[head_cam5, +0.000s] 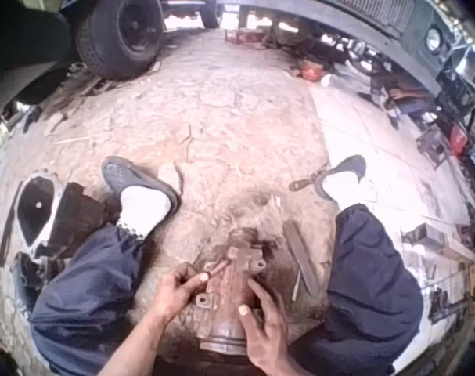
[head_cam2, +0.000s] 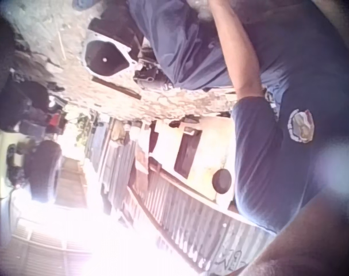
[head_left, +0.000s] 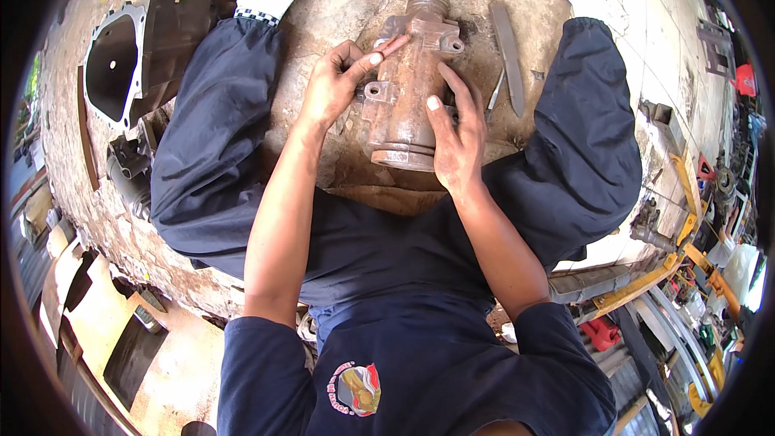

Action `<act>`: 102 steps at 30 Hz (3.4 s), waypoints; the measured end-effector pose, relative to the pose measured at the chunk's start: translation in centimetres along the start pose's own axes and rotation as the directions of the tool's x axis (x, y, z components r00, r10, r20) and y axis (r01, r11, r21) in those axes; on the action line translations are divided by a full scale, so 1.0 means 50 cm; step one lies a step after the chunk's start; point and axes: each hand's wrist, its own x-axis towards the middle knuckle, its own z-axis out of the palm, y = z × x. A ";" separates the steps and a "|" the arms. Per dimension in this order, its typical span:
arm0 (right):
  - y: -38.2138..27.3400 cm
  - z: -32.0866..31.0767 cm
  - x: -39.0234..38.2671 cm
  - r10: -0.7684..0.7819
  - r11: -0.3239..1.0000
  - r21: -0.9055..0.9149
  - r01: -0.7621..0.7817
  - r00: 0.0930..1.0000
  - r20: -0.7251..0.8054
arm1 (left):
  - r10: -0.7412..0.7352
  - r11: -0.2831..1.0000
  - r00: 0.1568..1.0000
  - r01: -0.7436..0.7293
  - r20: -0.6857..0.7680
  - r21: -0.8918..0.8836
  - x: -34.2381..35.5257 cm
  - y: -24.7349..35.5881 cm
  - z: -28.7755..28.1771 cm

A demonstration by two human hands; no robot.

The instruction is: The person sits on the floor and scrubs a rusty metal part with a wire brush and a flat metal file. They rotate the part to clean different sides and wipe away debris with their hands.

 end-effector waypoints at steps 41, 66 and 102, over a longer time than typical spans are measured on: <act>0.012 0.009 -0.002 0.038 0.994 0.102 -0.039 0.999 0.003 | -0.105 0.937 0.970 0.170 -0.218 0.306 -0.025 0.094 0.032; 0.014 0.011 -0.001 0.016 0.999 0.030 -0.015 1.000 -0.002 | -0.084 0.880 0.969 0.181 -0.232 0.439 -0.038 0.094 0.035; 0.002 0.000 0.001 -0.014 1.000 0.007 0.014 1.000 0.003 | 0.038 0.970 0.984 -0.078 -0.176 -0.231 -0.055 0.019 -0.005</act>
